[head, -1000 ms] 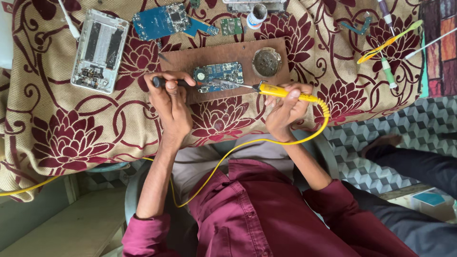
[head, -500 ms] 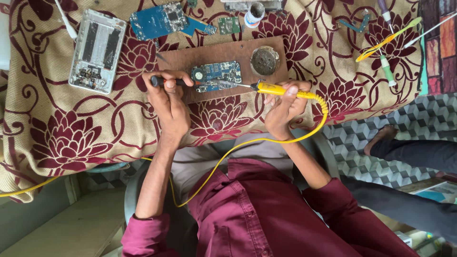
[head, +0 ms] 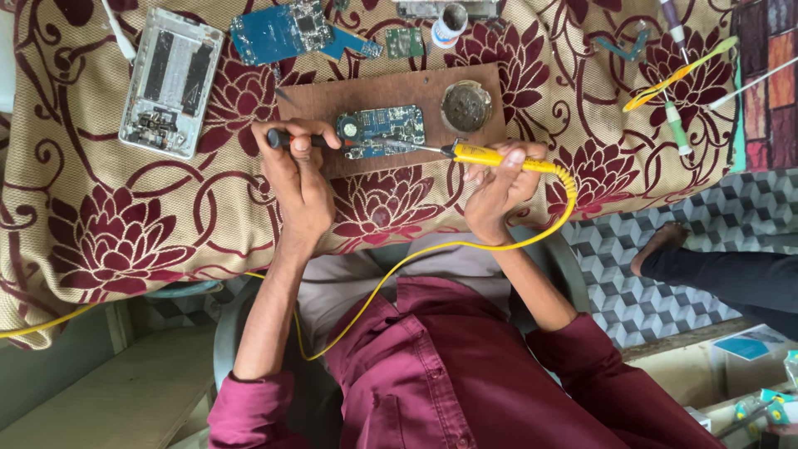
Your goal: The person uses a soldering iron and a screwdriver to work on a small circuit board placed on a wooden board. They repeatedly apply heat to specific points on the board while holding it steady.
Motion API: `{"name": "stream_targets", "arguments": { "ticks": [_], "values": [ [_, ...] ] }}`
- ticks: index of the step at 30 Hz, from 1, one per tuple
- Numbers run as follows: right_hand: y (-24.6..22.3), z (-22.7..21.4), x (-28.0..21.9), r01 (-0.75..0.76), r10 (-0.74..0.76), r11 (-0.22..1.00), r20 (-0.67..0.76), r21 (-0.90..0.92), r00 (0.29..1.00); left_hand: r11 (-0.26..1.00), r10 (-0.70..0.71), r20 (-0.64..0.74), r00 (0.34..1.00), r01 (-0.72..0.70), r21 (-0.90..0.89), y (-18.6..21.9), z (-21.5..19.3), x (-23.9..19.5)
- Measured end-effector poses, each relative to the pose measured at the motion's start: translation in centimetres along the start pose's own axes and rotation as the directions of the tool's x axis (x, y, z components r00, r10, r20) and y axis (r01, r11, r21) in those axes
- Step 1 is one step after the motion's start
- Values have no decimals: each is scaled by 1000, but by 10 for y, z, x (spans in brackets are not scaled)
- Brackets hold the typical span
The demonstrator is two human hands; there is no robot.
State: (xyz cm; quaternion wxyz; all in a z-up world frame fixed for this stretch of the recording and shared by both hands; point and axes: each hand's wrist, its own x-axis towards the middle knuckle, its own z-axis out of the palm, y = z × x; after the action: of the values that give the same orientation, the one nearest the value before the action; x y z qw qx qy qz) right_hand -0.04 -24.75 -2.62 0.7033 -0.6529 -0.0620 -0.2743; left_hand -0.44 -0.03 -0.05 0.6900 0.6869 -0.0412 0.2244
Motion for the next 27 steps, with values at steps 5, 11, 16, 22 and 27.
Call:
{"name": "stream_targets", "arguments": {
  "ticks": [5,11,16,22,27],
  "values": [
    [1,1,0,17,-17,1000,10,8,1000,1000,10,2,1000,-10,6,1,0,1],
    [1,-1,-1,-27,27,999,4,32,1000,999,13,3,1000,-13,35,3,-1,2],
    [4,-2,-2,-27,27,998,-9,52,1000,1000,13,11,1000,-13,26,3,-1,1],
    [6,-2,-2,-42,42,998,-7,53,999,998,34,17,999,-34,51,4,-2,1],
    [5,-6,-3,48,-46,998,55,-49,997,997,29,21,999,-31,74,3,-1,2]
  ]
}}
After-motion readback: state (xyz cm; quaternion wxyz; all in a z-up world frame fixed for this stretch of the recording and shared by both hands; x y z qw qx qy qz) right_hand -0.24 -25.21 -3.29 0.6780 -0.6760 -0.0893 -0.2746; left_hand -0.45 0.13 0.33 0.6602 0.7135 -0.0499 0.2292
